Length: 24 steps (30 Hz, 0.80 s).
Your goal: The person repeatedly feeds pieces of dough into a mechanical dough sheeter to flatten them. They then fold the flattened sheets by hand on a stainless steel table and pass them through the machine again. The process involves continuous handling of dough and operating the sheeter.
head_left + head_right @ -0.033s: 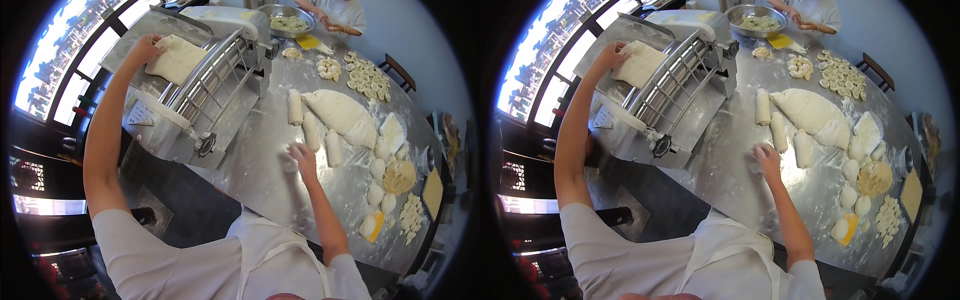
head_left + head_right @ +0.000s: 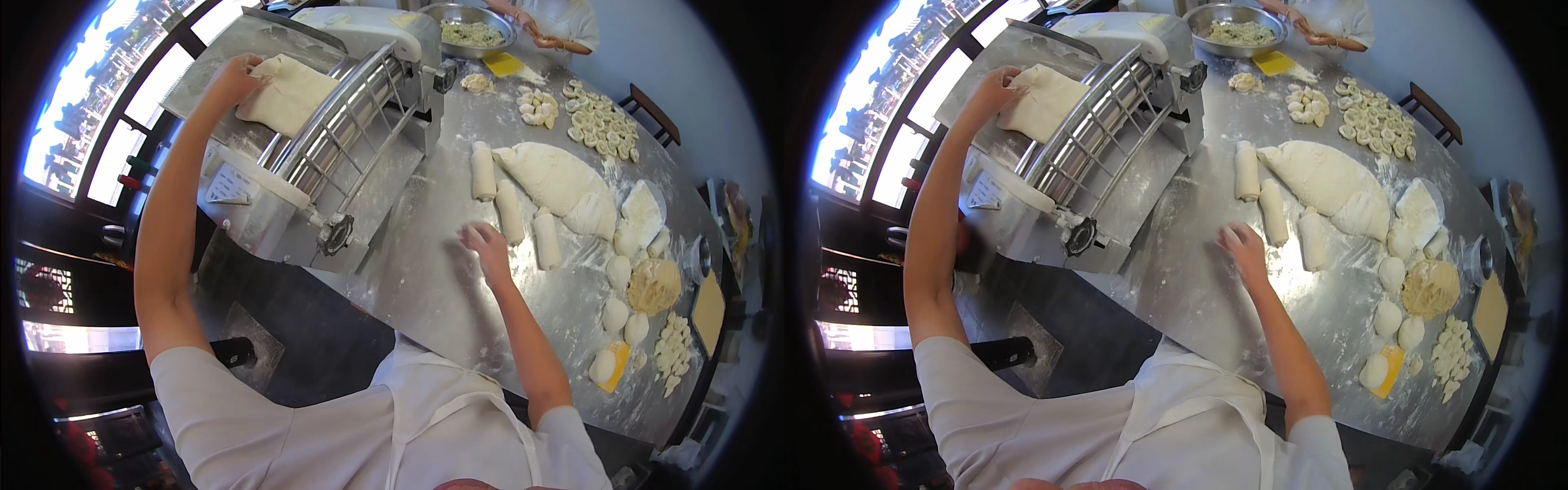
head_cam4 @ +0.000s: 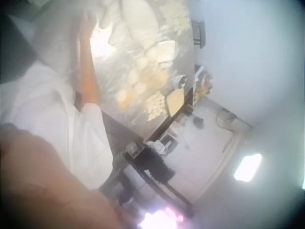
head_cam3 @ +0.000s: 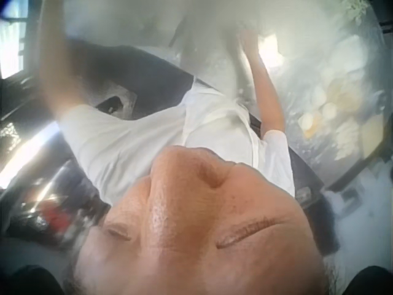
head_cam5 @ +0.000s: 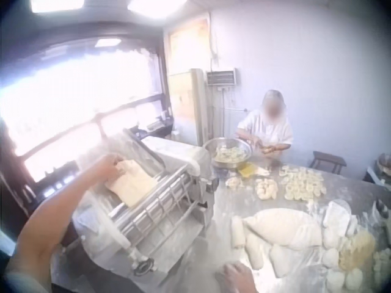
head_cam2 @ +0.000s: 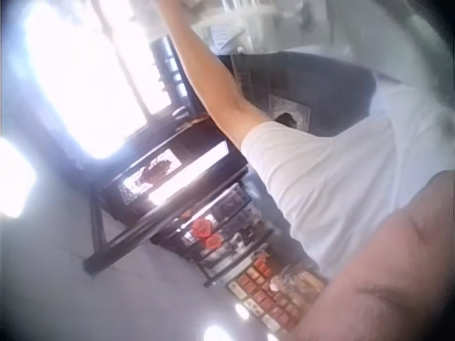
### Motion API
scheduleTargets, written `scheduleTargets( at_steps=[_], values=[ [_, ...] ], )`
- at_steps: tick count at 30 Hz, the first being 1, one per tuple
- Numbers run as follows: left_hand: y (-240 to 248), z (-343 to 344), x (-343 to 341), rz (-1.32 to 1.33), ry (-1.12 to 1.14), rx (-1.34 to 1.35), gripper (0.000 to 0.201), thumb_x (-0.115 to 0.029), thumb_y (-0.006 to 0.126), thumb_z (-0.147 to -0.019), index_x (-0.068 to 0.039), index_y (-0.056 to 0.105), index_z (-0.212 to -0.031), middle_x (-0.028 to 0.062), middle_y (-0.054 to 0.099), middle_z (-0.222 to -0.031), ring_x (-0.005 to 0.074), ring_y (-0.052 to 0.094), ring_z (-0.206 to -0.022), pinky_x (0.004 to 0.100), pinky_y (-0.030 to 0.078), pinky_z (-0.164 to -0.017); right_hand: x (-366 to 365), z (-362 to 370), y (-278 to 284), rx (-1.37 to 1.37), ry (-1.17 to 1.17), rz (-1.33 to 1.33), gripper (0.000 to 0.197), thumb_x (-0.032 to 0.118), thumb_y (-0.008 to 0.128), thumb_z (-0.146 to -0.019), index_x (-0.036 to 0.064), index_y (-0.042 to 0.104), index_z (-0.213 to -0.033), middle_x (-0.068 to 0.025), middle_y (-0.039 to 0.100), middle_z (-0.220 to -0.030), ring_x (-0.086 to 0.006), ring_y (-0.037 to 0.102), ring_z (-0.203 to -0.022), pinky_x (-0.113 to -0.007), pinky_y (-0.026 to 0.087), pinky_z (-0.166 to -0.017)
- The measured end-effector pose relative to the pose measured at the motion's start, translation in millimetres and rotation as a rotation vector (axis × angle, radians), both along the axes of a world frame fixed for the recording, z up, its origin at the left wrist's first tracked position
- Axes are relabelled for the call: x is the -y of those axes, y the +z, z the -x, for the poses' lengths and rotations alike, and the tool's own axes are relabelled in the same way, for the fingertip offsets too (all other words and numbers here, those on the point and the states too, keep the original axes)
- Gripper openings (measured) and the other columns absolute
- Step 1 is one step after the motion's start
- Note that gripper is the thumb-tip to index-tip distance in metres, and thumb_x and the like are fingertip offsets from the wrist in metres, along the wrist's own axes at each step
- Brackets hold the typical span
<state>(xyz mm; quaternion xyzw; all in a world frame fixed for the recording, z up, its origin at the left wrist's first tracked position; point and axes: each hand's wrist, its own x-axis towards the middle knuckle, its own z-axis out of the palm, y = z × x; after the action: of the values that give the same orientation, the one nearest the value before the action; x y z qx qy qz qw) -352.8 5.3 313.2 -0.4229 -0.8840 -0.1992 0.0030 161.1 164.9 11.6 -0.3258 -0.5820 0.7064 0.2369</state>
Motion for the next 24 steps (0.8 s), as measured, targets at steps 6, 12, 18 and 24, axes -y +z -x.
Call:
scheduleTargets(
  at_steps=[6,12,18,24],
  values=[
    [23,-70,51,-0.027,-0.017,-0.274,0.059,-0.022,0.073,-0.095,-0.009,0.053,-0.150,0.0156,0.064,-0.137,0.0275,0.062,-0.124,0.0395,0.053,-0.098,21,150,18,-0.130,0.265,0.363,0.044,0.034,0.060,-0.105,-0.0023,0.059,-0.131,-0.0142,0.069,-0.118,-0.0234,0.071,-0.102,-0.035,0.057,-0.091],
    [45,-274,113,-0.088,-0.214,0.019,0.033,-0.025,0.073,-0.093,-0.003,0.074,-0.118,0.0120,0.076,-0.115,0.0227,0.070,-0.110,0.0357,0.054,-0.096,37,252,0,-0.342,0.251,0.779,0.073,0.059,0.041,-0.107,-0.0021,0.046,-0.147,-0.0234,0.060,-0.138,-0.0342,0.066,-0.117,-0.046,0.056,-0.097],
    [-21,-364,136,-0.124,-0.409,0.555,0.028,-0.017,0.084,-0.078,-0.004,0.077,-0.102,0.0178,0.076,-0.099,0.0336,0.074,-0.095,0.0402,0.058,-0.085,55,298,28,-0.644,0.254,1.028,0.086,0.073,0.049,-0.097,0.0039,0.046,-0.147,-0.0173,0.063,-0.134,-0.0333,0.065,-0.117,-0.049,0.055,-0.095],
    [-179,-384,134,-0.303,0.077,1.208,0.027,-0.005,0.067,-0.098,0.002,0.068,-0.124,0.0093,0.071,-0.117,0.0198,0.069,-0.107,0.0330,0.053,-0.094,52,306,48,-0.568,-0.011,0.991,0.054,0.054,0.066,-0.097,0.0077,0.061,-0.125,-0.0093,0.071,-0.108,-0.0267,0.072,-0.097,-0.048,0.060,-0.081]
  ],
)
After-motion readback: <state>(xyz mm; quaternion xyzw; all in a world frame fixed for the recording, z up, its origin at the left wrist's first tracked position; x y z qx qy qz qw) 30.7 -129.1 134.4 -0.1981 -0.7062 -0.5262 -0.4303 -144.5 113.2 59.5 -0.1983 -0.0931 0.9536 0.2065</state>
